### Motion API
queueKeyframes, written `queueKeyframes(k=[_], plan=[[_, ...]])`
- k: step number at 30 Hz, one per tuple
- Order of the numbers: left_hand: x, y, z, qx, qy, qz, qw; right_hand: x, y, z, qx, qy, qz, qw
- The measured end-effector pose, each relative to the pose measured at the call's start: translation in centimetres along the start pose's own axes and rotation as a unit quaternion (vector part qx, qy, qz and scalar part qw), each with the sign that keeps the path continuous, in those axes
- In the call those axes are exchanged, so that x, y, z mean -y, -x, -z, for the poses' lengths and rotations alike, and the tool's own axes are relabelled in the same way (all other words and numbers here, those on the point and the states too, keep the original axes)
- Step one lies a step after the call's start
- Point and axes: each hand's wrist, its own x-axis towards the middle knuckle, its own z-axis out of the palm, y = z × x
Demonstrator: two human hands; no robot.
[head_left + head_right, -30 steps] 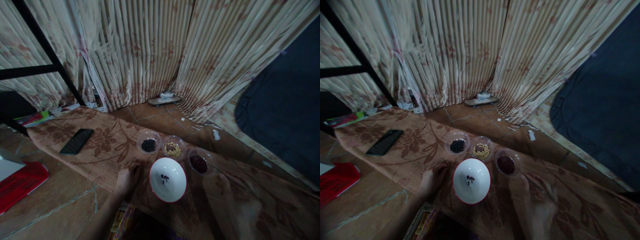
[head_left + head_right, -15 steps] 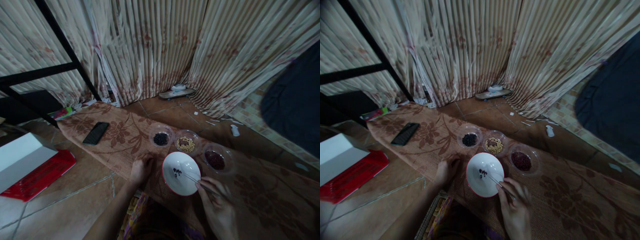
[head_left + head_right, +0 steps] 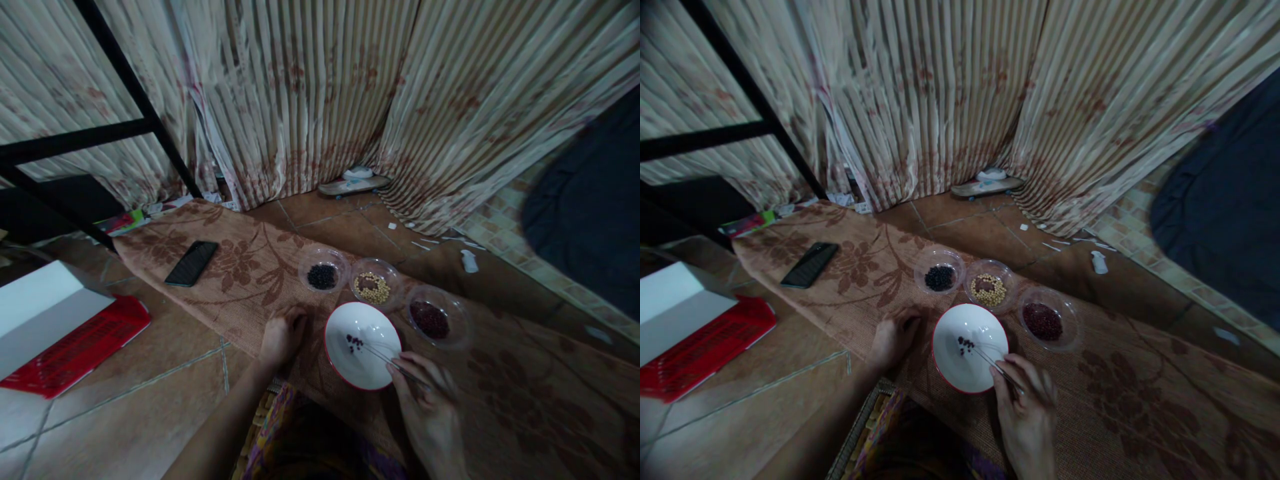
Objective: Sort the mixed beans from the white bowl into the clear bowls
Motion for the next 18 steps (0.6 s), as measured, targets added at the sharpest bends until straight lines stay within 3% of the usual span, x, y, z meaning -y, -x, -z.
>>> queueKeyframes(k=[18], plan=[[0.04,-0.05,-0.07,0.0,-0.008,0.005,1.0,-0.41,0.1,-0.44,0.005,0.009,-0.002,1.0]])
